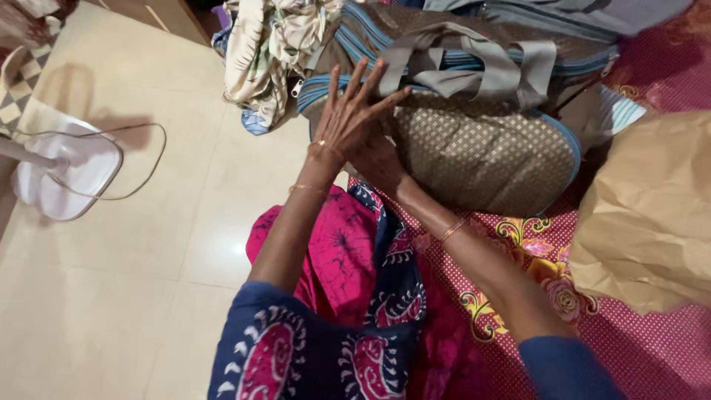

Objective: The person wipes the exterior of a patterned travel bag with a white cloth. They systematically clean the top, sides, and handle areas of the bag, which is placed on a bed.

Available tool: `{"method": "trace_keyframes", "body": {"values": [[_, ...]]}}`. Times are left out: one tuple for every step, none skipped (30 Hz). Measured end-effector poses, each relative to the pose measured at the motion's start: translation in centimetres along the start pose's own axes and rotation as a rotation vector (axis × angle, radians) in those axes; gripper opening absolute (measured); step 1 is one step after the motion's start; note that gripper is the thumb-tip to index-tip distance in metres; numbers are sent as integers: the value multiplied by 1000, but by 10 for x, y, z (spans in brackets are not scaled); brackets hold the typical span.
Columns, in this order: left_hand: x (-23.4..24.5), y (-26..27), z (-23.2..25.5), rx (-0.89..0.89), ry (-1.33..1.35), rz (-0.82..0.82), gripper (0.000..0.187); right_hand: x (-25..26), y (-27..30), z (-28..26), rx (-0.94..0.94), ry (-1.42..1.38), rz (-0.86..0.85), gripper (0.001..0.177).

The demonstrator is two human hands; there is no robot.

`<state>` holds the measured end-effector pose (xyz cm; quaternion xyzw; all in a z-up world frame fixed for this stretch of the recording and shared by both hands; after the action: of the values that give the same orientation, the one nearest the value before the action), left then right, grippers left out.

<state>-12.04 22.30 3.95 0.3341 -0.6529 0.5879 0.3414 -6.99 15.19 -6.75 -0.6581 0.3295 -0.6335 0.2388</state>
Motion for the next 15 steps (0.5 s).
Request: {"method": "trace_keyframes", "body": {"values": [[-18, -4, -4, 45, -9, -50, 59, -4, 1, 2, 15, 16, -25, 35], [-36, -10, -9, 90, -20, -95, 61, -6, 1, 2, 31, 30, -47, 36], [-51, -26, -17, 90, -87, -87, 61, -6, 3, 4, 46, 45, -67, 37], [-65, -44, -24, 88, -152, -87, 61, -7, 8, 0, 64, 39, -96, 37], [-75, -52, -26, 85, -217, -87, 62, -7, 14, -5, 94, 32, -130, 38], [-85, -57, -31, 103, -266, -224, 56, -4, 18, -10, 132, 27, -163, 39], [-91, -66, -38, 121, -316, -361, 52, -1, 22, -17, 173, 20, -197, 40], [-98, -72, -34, 122, -355, -497, 49, 12, 36, -22, 202, 23, -239, 41], [-91, -65, -26, 101, -364, -403, 49, 26, 50, -25, 225, 24, -281, 43], [-80, -52, -22, 76, -367, -299, 50, 42, 60, -18, 233, 35, -318, 44], [-70, -49, -19, 52, -368, -196, 51, 56, 68, -9, 231, 41, -337, 45], [-72, -58, -24, 131, -248, -281, 48, 74, 76, 1, 218, 41, -358, 46], [-73, -66, -28, 208, -129, -369, 45, 90, 80, 15, 190, 56, -356, 47], [-66, -66, -22, 201, -190, -334, 45, 109, 87, 28, 142, 87, -351, 48], [-59, -63, -14, 195, -251, -298, 45, 126, 90, 40, 78, 132, -323, 50]]}}
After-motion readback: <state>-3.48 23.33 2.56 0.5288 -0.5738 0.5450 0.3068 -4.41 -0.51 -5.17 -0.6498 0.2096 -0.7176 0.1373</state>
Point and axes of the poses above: each hand's wrist, its own y-axis away from the middle knuckle, its own x-axis out of the back of the hand, z = x × y, the point moved 5 cm from there along -y, towards the middle knuckle, and after that the axes turned 11 degrees about -x, right-handed, at the moved point
